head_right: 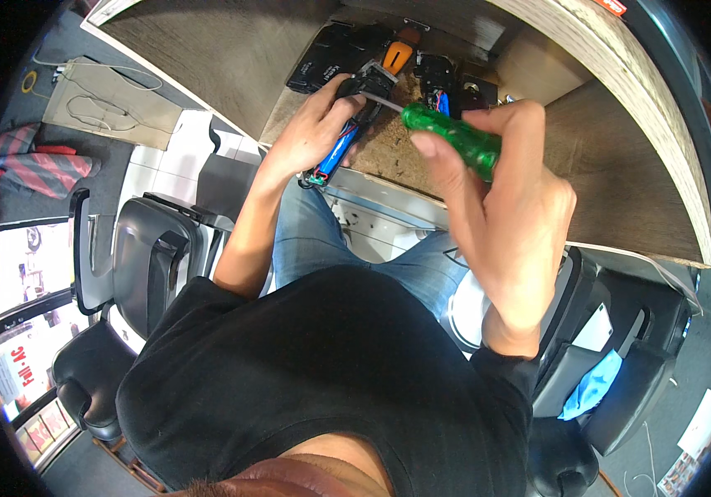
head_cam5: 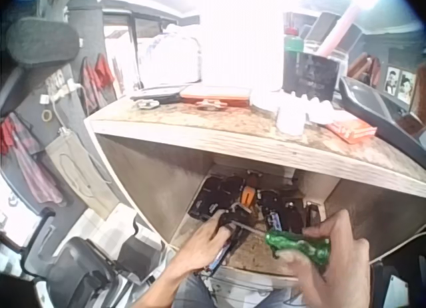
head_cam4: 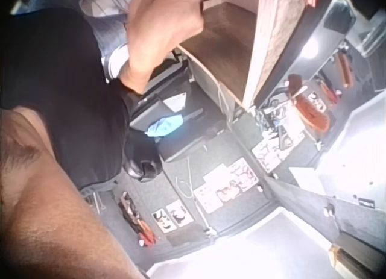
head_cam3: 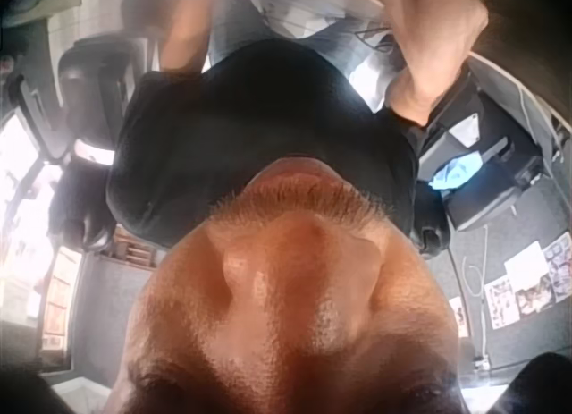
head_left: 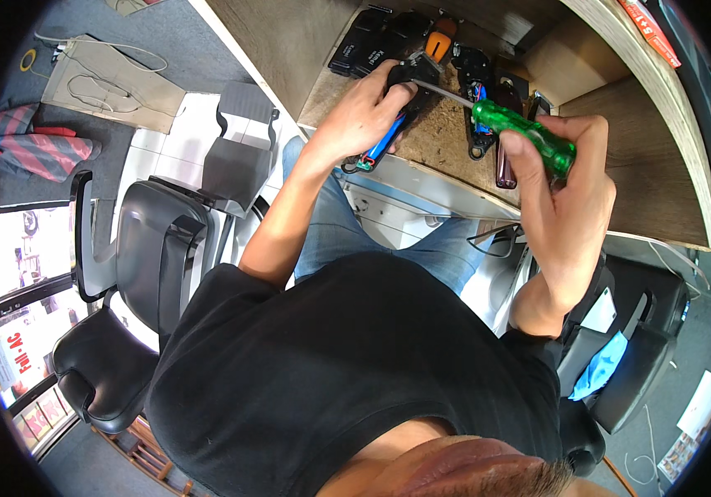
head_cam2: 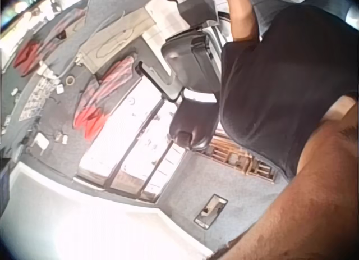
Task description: The person uses a screwdriver to tighten screws on the internal motor and casing of a pair of hair clippers.
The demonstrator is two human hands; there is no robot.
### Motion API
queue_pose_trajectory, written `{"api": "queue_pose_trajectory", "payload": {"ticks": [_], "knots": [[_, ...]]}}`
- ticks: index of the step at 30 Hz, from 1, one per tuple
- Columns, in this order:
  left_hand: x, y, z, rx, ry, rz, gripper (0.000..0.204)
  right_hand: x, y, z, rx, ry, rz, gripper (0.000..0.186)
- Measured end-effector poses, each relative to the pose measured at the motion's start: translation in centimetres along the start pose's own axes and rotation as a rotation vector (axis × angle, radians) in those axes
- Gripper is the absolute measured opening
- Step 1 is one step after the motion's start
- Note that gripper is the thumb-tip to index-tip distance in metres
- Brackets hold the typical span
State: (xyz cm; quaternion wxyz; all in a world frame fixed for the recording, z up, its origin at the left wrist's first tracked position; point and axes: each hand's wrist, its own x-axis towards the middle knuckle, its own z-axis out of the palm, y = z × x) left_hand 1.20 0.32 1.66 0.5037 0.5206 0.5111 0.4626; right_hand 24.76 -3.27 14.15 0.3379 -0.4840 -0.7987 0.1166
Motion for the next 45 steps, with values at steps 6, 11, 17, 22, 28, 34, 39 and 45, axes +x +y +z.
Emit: {"api": "queue_pose_trajectory", "payload": {"ticks": [6,11,17,22,28,34,39,45], "knots": [[0.4,-0.6,0.0,0.055,0.009,0.027,0.058,-0.1,0.5,0.5,0.185,0.103,0.014,0.045],[0.2,-0.5,0.0,-0.003,0.000,0.008,0.059,0.2,-0.5,0.1,0.015,0.002,0.097,0.043],[0.5,-0.9,-0.2,0.039,0.005,0.016,0.060,-0.3,-0.2,0.2,0.075,-0.013,0.005,0.041],[0.7,-1.3,-0.1,0.060,0.013,0.045,0.062,0.0,0.0,0.5,0.107,0.054,0.016,0.040],[0.3,-0.6,0.0,0.010,0.003,-0.014,0.060,-0.2,-0.4,0.3,0.028,0.002,-0.003,0.041],[0.8,-1.3,-0.1,0.061,0.009,0.069,0.055,-0.6,0.0,0.4,0.101,0.021,-0.021,0.044],[0.6,-0.8,-0.1,0.021,0.004,0.004,0.052,-0.5,-0.1,0.1,-0.045,-0.015,0.002,0.048],[0.3,-0.2,0.0,0.043,0.012,0.007,0.051,-0.6,-0.4,-0.3,0.065,-0.079,0.056,0.044]]}}
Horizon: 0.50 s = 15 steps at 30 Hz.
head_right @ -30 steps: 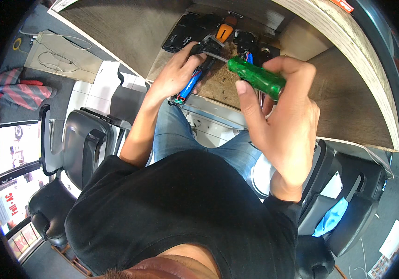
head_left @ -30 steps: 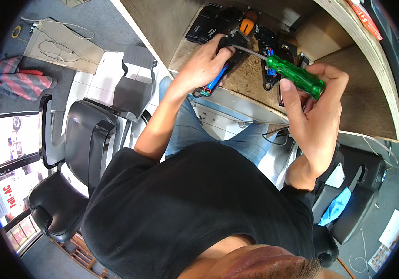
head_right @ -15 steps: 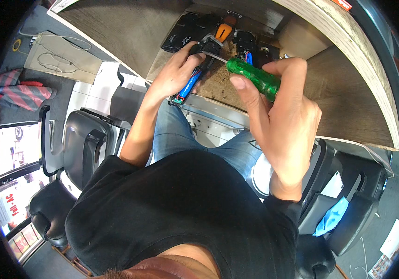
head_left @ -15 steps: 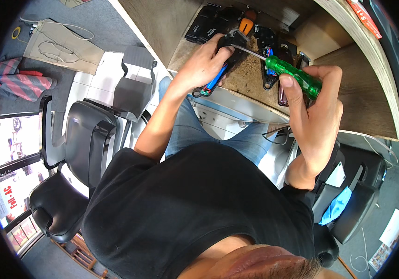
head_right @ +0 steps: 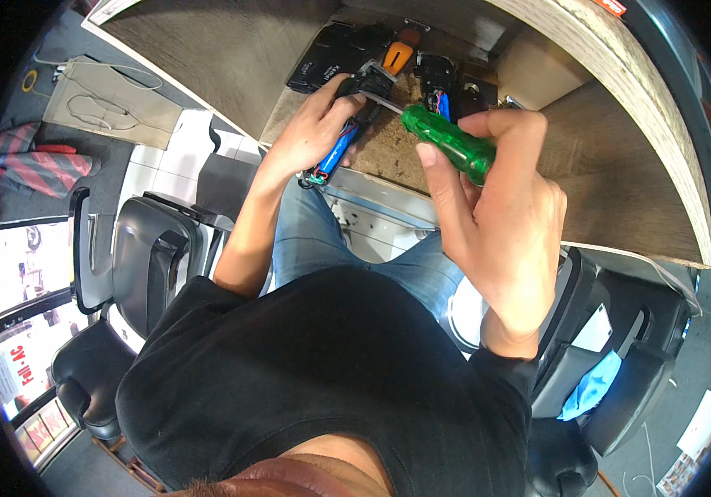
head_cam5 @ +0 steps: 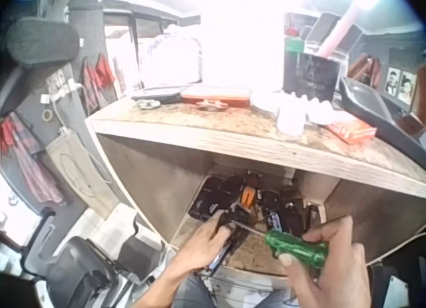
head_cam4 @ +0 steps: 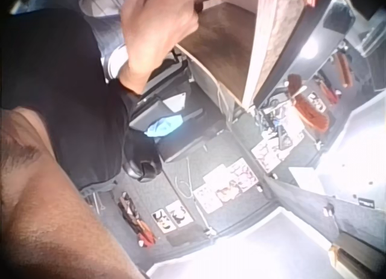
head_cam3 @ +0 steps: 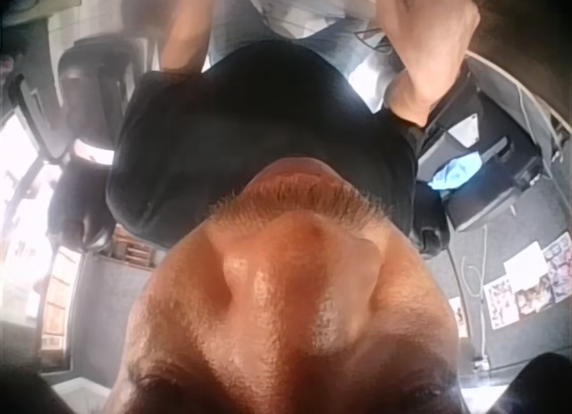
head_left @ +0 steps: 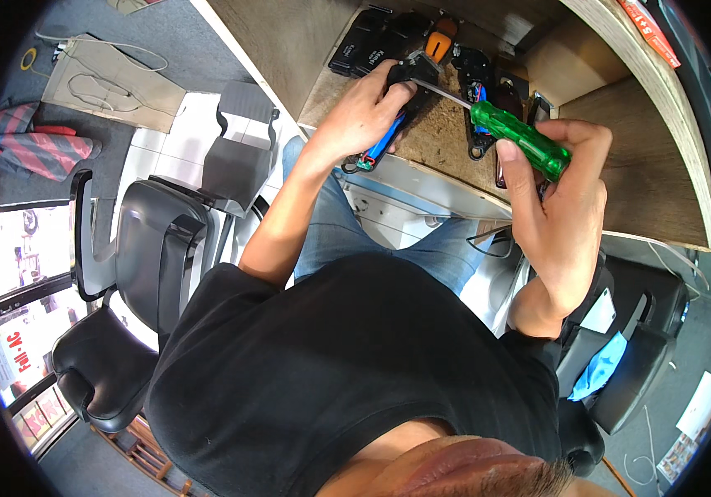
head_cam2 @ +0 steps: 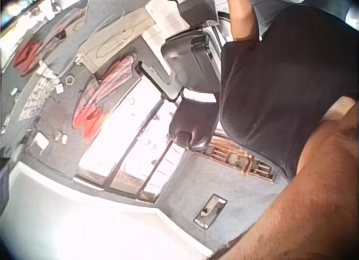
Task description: The person uses a screwdriver to tighten screws on the internal motor and casing of a pair of hair clippers.
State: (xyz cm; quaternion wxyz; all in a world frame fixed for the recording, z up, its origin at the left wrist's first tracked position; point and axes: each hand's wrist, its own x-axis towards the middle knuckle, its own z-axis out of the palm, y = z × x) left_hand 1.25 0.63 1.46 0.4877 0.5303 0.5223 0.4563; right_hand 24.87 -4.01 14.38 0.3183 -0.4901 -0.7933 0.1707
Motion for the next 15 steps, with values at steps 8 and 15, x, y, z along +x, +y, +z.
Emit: {"api": "queue_pose_trajectory", "payload": {"ticks": [8,15], "knots": [[0.0,-0.1,0.0,-0.024,-0.012,0.000,0.058,0.4,1.1,0.6,-0.013,0.115,-0.085,0.047],[0.2,-0.5,0.0,-0.023,0.018,-0.012,0.057,0.6,0.5,0.2,-0.158,0.103,-0.023,0.046]]}}
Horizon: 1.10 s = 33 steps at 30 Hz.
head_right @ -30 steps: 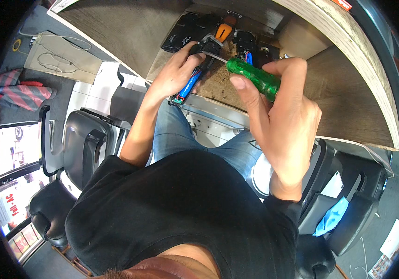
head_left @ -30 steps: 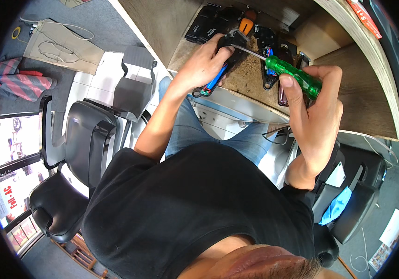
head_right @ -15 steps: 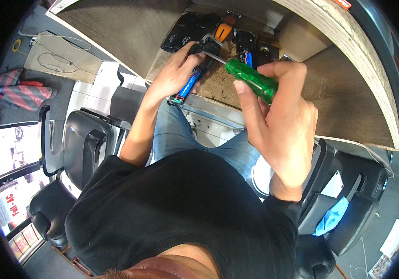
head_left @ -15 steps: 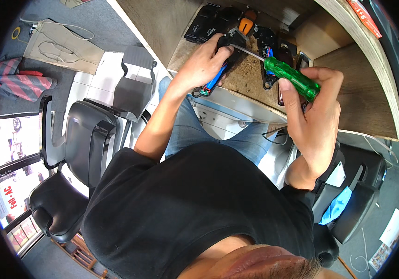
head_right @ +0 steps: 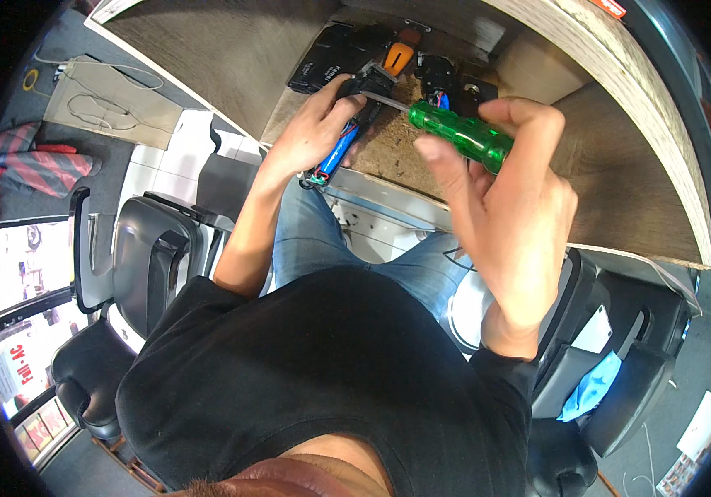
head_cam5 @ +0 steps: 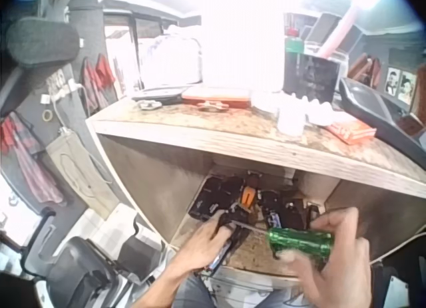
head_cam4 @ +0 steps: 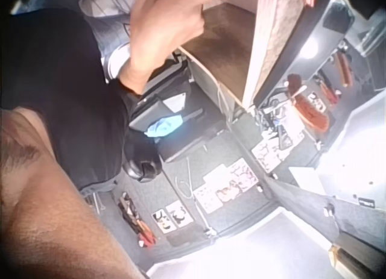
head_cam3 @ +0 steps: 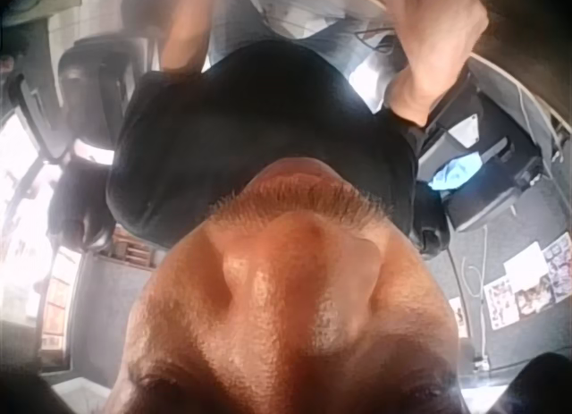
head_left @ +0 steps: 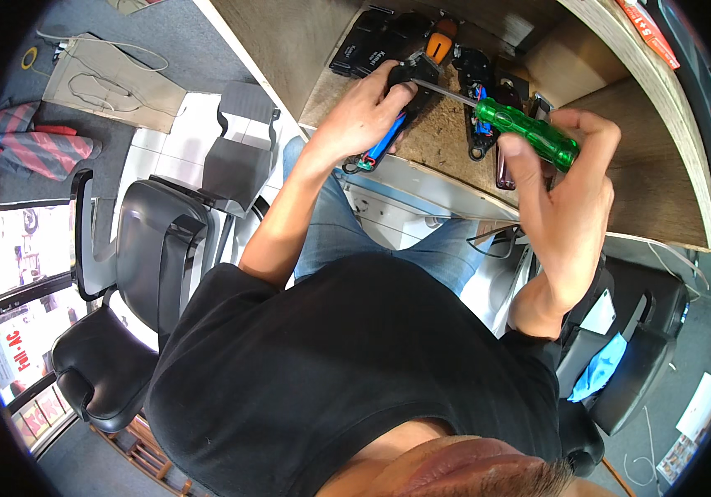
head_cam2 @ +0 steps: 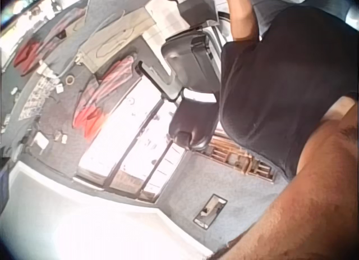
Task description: The person uses a screwdriver to tighten screws on the internal motor and casing of a pair of hair clippers.
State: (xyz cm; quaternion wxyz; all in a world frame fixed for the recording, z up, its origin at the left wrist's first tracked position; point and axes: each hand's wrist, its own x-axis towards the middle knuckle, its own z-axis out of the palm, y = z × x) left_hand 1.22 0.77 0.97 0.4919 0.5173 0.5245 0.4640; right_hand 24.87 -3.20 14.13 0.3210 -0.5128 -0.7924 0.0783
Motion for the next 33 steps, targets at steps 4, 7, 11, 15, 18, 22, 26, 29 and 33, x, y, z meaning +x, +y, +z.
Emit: {"api": "queue_pose_trajectory", "payload": {"ticks": [4,7,11,15,18,22,26,29,33], "knots": [[0.0,0.0,-0.2,-0.023,-0.030,0.010,0.058,-0.3,0.2,0.4,0.114,-0.010,-0.082,0.045],[0.0,-0.3,-0.1,-0.028,-0.027,0.008,0.057,0.0,-0.2,0.1,0.026,-0.010,-0.059,0.044],[0.1,-0.1,-0.1,0.041,-0.037,-0.020,0.036,0.0,-0.2,0.0,0.096,0.015,-0.032,0.042],[-0.3,0.5,-0.2,-0.011,-0.052,-0.031,0.036,0.0,-0.1,0.1,0.072,0.001,-0.095,0.043],[-0.1,0.2,0.0,0.016,-0.003,0.023,0.050,0.2,-0.1,0.2,0.036,-0.003,0.039,0.042],[-0.1,0.3,0.0,0.003,-0.010,0.034,0.045,-0.3,-0.1,0.1,0.157,0.003,-0.022,0.040],[0.0,0.1,-0.1,-0.019,-0.047,0.013,0.045,-0.4,-0.4,-0.3,0.067,-0.097,0.012,0.039],[-0.1,0.3,0.0,-0.033,-0.041,0.011,0.046,-0.1,-0.4,-0.6,0.054,-0.110,0.025,0.038],[-0.1,0.2,-0.1,-0.027,-0.034,0.000,0.047,-0.4,-0.4,-0.1,0.083,-0.056,-0.093,0.036]]}}
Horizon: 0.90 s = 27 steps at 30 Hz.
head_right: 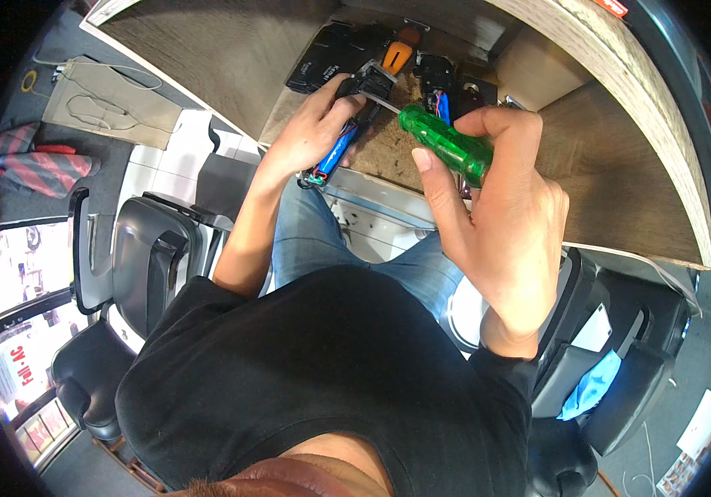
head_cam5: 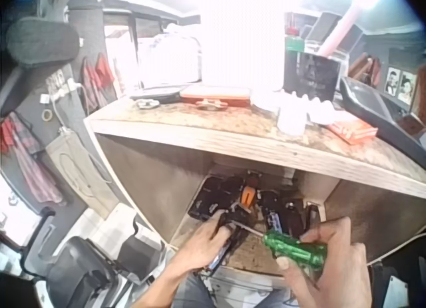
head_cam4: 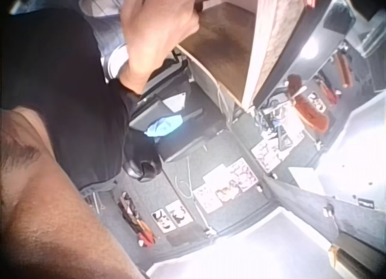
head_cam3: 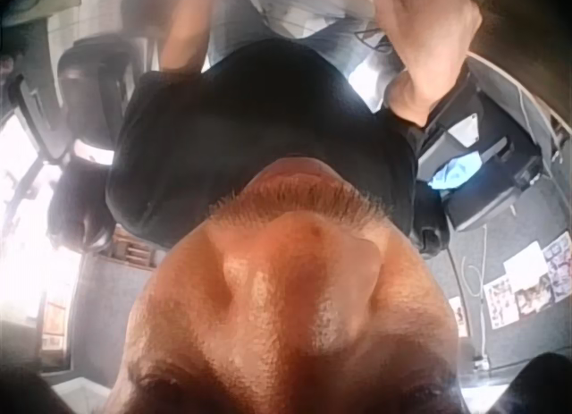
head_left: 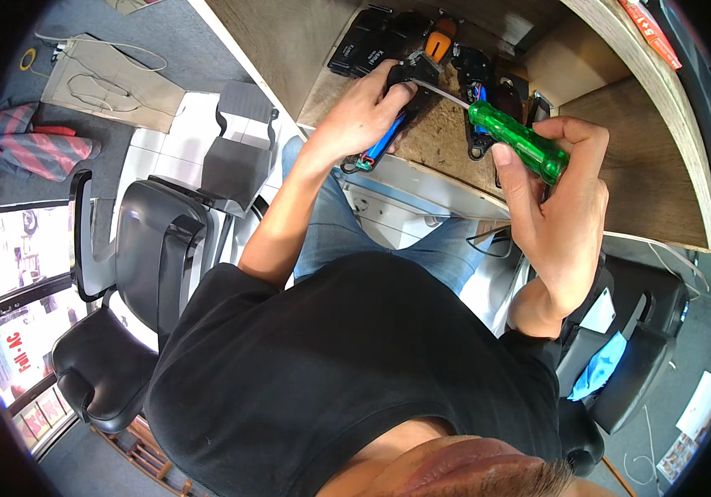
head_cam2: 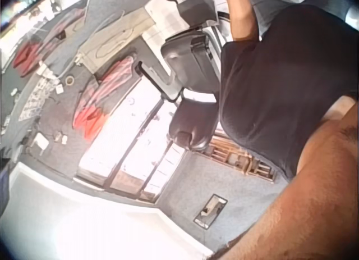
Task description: The person uses a screwdriver to tighten screws on the internal motor and casing of a pair of hair clippers.
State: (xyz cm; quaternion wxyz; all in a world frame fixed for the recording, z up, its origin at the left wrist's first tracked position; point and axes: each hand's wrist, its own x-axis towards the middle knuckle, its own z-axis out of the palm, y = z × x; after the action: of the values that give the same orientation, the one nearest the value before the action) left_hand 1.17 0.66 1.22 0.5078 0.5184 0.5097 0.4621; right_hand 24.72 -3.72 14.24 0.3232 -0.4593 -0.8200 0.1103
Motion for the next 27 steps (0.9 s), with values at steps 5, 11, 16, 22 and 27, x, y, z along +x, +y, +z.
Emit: {"api": "queue_pose_trajectory", "payload": {"ticks": [5,11,16,22,27], "knots": [[-0.17,0.15,0.23,0.021,0.033,-0.006,0.051,0.35,0.17,-0.08,-0.102,0.029,0.145,0.046],[0.26,-0.56,-0.14,0.019,0.000,0.012,0.060,0.07,0.85,0.34,-0.011,0.052,-0.021,0.049],[0.19,-0.54,-0.19,0.017,-0.010,0.001,0.059,0.30,0.30,0.02,-0.082,0.035,0.089,0.047],[0.11,-0.35,-0.15,0.000,-0.013,0.006,0.056,0.21,0.25,0.20,-0.052,0.058,0.037,0.046],[0.03,0.04,0.01,0.024,0.005,0.004,0.053,0.55,0.77,0.16,-0.083,0.074,0.099,0.046]]}}
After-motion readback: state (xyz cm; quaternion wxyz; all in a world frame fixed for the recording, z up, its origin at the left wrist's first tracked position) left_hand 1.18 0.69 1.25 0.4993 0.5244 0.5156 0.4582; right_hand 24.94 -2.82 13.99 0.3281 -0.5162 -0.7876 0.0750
